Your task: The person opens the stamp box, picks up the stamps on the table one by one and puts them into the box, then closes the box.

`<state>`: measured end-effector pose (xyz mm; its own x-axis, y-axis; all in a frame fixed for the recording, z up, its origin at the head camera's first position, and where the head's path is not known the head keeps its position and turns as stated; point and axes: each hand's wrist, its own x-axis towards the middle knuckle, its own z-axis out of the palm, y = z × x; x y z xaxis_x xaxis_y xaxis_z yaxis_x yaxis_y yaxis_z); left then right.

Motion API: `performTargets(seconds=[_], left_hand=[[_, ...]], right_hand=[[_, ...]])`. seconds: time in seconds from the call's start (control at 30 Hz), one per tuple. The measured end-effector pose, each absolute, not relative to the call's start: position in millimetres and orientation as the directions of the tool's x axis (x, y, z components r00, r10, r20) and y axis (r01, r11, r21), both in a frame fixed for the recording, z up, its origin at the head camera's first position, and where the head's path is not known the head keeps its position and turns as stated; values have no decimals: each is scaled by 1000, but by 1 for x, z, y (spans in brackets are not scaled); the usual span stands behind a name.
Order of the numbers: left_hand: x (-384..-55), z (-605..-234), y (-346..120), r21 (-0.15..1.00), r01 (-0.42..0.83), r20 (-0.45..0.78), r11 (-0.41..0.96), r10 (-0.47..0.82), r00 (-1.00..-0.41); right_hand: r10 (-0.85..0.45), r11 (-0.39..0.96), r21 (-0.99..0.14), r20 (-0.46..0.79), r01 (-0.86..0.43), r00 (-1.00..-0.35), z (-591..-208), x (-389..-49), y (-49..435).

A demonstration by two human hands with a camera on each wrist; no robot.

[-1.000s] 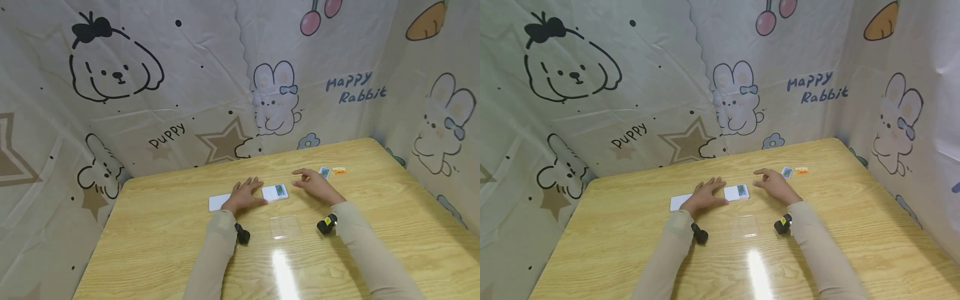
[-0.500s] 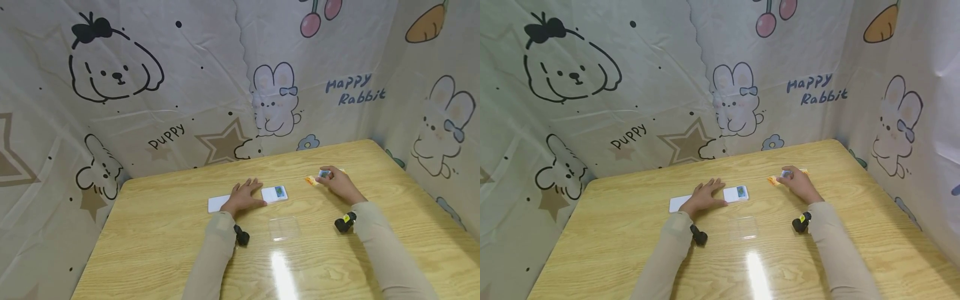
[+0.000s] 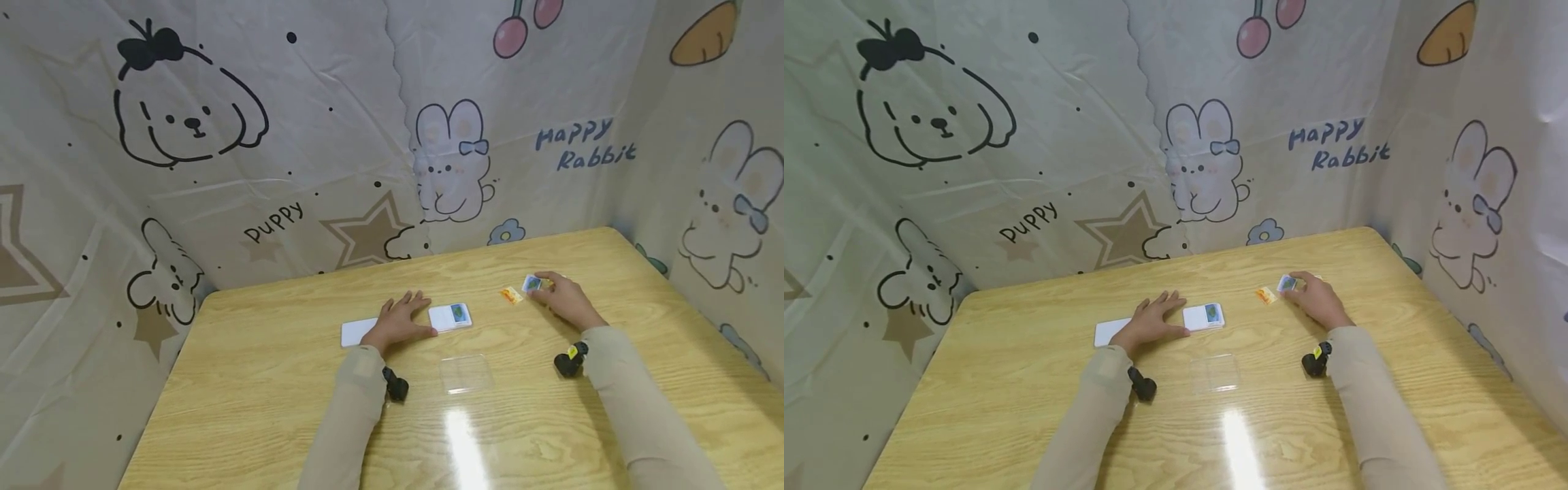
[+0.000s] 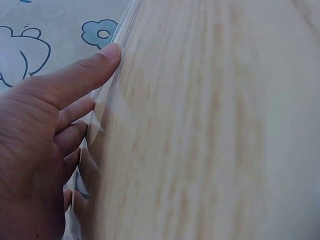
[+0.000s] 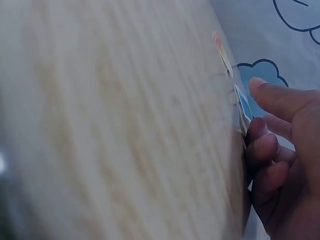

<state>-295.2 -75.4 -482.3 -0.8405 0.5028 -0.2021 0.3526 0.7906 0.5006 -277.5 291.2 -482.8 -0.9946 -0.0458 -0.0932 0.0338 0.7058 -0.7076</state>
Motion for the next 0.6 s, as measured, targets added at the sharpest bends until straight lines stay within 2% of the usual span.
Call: performTargets(seconds=[0.6], left_hand=[[-295, -480, -76, 520, 345, -210, 781, 508, -835]], right_hand=[[-42, 765, -643, -113, 40, -993, -484, -286, 291]])
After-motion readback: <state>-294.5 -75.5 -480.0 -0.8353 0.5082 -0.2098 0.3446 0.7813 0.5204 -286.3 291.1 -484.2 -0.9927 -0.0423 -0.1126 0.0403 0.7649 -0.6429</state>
